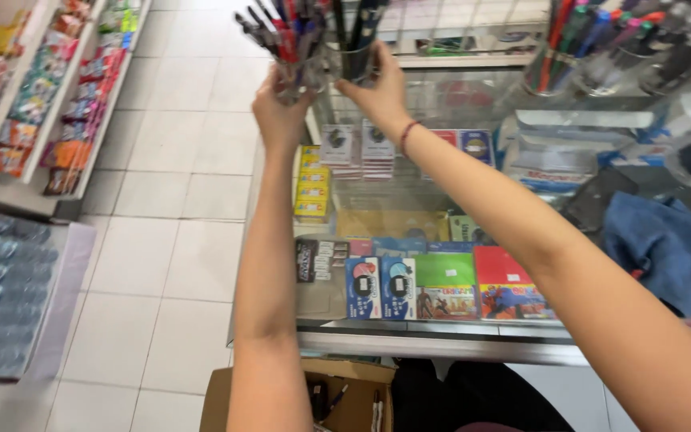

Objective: The recorder is seen wiping pens and their containers, and organizing loose pens from a box back into the containers on a store display.

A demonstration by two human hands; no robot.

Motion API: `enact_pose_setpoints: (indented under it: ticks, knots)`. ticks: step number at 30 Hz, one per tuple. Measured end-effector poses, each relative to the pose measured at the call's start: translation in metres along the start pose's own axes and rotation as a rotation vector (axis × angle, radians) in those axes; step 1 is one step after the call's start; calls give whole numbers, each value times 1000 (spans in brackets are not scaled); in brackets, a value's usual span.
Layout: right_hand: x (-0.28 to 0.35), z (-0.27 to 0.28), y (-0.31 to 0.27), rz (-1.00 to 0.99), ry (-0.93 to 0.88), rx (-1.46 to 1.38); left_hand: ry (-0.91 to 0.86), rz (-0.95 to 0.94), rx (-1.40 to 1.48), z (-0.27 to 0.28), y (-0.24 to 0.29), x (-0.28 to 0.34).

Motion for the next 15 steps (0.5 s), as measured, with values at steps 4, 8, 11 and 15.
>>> enact_pose_setpoints:
  ticks: [4,8,11,15]
  knots:
    - [6,2,31,60,43,-17,-18,-63,-19,-6,-28,-2]
    - [36,38,2,-84,-94,7,45,-192,-56,3,-2,8]
    - [72,80,-40,-131,-213,-49,60,-200,-79,9,7,16]
    - [135,145,-101,-164,-431,-152,149,-394,-146,12,-5,14]
Point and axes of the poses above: each hand's wrist, its own x-axis away from the middle knuckle, its own z-axis out of the back of the hand, y = z × x, the point moved 2 cm from there along -x, towards the middle knuckle, and after that the axes turned 10 degrees about -y, right-handed, at the moved point
